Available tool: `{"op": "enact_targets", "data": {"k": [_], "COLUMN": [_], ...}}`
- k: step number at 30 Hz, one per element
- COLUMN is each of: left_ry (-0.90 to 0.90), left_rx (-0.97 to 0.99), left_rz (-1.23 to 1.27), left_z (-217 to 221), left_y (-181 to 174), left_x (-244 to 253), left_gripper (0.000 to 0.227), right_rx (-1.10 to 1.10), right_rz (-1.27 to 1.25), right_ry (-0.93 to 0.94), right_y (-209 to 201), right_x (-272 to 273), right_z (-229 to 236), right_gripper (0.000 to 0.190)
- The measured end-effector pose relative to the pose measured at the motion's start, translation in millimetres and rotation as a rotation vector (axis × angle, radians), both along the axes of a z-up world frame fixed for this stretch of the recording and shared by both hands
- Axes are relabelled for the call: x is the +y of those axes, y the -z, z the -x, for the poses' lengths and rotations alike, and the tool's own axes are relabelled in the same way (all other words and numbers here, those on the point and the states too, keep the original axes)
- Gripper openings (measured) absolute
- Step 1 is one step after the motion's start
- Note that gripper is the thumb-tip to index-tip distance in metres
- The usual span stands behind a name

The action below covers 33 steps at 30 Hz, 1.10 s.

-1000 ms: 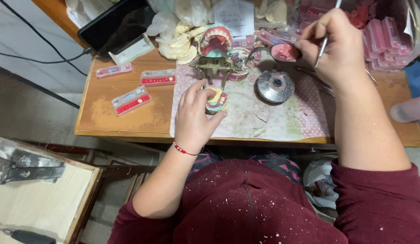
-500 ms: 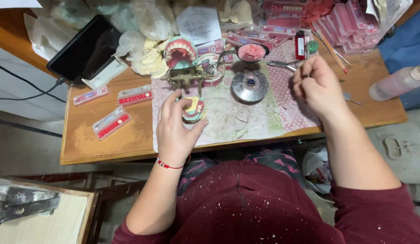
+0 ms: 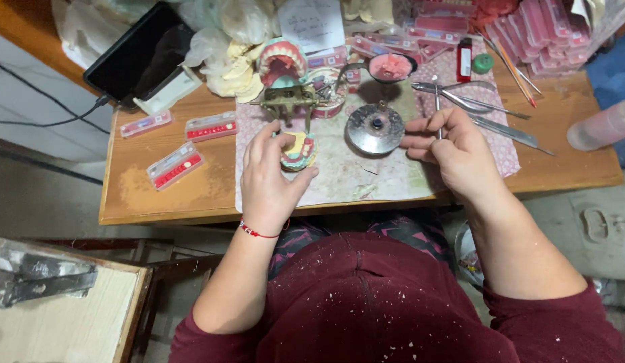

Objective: The person uses a rotary tool to grind a small white object held in their hands. They then pick up a dental mold mounted on an articulator and use a metal tool to scrape and shape the pink and blue material on the mold.

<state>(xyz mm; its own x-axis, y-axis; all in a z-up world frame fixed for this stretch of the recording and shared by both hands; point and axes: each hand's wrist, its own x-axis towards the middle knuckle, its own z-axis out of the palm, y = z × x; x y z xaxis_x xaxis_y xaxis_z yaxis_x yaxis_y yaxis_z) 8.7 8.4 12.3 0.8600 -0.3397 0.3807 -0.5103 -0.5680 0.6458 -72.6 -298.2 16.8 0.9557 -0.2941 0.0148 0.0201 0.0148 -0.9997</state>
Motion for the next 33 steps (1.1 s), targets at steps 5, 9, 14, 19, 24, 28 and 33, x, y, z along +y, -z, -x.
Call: {"op": "enact_targets", "data": {"k": [5,9,14,19,24,28,33], "left_ry": [0.012,0.006,0.004,0.017,0.013,0.014,0.009], "left_rx": [-0.008,-0.013,-0.008,-0.006,0.003,-0.008,-0.013], "left_rz": [0.0,0.005,0.011,0.002,0.005,0.007,0.023], "left_z": [0.3,0.4,-0.7,-1.2,-1.1,-3.0,-2.6], "left_y": [-3.2,-1.3,-2.0,-2.5,-2.1,0.1,2.1], "left_x": [-1.8,-2.3,-2.2,-1.2,0.7,2.5,2.7], "left_gripper": [0.064,0.064,0.064,0.063,0.063,0.064,0.063], "right_rx": [-0.042,-0.023,-0.233,-0.188,-0.256,-0.405,-0.637], "right_rz": [0.295,1.035,1.19,1.118,1.092,1.282,1.228], "right_ry": [-0.021,0.007,0.049,-0.013,-0.178,-0.336,-0.517], "right_y": [19.1,27.5,44.2,18.8,-13.0,-2.4,-11.2], "right_x": [-45.7,-64.5,-69.7,-58.9,-69.1,-61.2,-43.0], "right_z": [11.1,16.2,11.8,4.3,-42.5,-93.6,-113.5], "right_gripper": [0.044,0.018,0.013,0.023,0.019,0.022,0.037]}}
